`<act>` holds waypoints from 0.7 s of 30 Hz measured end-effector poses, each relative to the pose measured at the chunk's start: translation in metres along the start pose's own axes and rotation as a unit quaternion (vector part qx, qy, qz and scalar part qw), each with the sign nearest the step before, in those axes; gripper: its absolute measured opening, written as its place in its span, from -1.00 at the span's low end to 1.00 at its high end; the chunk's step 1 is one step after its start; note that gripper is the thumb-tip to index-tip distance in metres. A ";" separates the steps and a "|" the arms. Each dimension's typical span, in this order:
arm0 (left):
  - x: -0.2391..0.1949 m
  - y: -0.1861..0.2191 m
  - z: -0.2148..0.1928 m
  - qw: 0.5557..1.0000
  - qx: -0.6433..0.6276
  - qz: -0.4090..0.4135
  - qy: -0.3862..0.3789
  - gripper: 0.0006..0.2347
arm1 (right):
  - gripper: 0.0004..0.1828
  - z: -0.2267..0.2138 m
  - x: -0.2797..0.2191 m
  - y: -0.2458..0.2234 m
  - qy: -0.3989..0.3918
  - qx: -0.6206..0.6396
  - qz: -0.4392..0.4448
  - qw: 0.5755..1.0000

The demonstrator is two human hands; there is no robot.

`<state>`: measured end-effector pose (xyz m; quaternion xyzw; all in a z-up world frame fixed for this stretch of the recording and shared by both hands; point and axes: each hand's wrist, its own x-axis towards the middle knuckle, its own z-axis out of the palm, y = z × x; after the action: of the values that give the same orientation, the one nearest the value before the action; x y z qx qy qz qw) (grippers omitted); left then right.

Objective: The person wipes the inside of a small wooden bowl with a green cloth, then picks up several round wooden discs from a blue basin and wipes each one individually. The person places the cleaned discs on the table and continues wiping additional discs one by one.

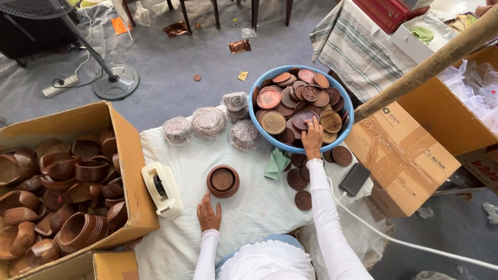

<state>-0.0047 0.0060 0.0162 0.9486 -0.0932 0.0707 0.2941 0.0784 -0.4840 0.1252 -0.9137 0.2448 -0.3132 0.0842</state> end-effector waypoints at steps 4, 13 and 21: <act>0.000 -0.007 0.006 1.000 0.010 0.006 -0.002 -0.48 | -0.29 -0.072 0.013 -0.064 -0.140 -0.070 0.107 0.982; 0.000 -0.002 0.004 1.000 0.024 -0.003 -0.007 -0.47 | -0.18 0.040 0.050 -0.029 -0.106 0.025 -0.152 0.982; 0.003 -0.003 0.005 0.999 0.028 -0.023 -0.014 -0.44 | 0.19 0.081 0.104 -0.042 -0.211 -0.138 -0.198 0.947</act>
<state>-0.0008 0.0051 0.0114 0.9592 -0.0738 0.0529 0.2678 0.2153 -0.4996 0.1294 -0.9916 0.0769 -0.0871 -0.0569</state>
